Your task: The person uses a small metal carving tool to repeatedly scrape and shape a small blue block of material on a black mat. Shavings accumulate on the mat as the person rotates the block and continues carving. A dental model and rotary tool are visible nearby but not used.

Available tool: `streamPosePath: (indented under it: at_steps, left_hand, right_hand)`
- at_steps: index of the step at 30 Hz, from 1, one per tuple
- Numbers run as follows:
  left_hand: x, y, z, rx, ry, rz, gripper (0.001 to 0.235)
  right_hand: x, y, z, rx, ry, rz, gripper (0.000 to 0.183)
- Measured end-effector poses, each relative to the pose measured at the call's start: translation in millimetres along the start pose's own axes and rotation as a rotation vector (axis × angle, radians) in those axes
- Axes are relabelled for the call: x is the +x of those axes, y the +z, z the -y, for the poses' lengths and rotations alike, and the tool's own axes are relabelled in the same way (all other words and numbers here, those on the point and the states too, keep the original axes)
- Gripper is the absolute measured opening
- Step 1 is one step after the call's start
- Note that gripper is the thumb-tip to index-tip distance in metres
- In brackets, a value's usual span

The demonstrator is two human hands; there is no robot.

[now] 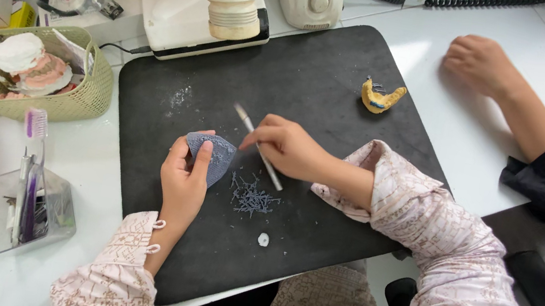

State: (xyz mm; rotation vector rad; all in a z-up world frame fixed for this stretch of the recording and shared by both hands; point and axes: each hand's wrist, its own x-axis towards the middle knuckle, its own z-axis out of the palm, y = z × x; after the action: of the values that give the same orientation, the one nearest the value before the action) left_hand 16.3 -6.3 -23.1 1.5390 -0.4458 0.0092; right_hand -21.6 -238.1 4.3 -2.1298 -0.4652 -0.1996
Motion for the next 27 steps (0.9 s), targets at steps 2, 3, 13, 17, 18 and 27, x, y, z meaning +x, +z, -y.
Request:
streamPosePath:
  at_steps: [2,3,13,17,18,27]
  left_hand:
    - [-2,-2,2,-0.025,-0.050,-0.019,0.023]
    - [-3,-2,3,-0.037,-0.077,-0.028,0.023]
    - [-12,-1,4,-0.239,-0.035,-0.021,0.023]
    - [-12,2,0,-0.231,-0.035,-0.027,0.023]
    - [-14,1,-2,-0.221,-0.043,-0.018,0.023]
    - [-10,3,-1,-0.333,-0.061,0.008,0.025]
  right_hand:
    - [0,-9,-3,0.278,0.013,-0.007,0.034]
    - [-2,-11,-3,0.418,0.022,-0.009,0.037]
    - [-31,6,35,1.035,-0.011,-0.250,0.026]
    - [-38,4,31,0.932,0.004,-0.251,0.026]
    - [-39,5,27,0.894,0.013,-0.262,0.026]
    - [-19,22,-23,0.619,0.133,-0.477,0.025]
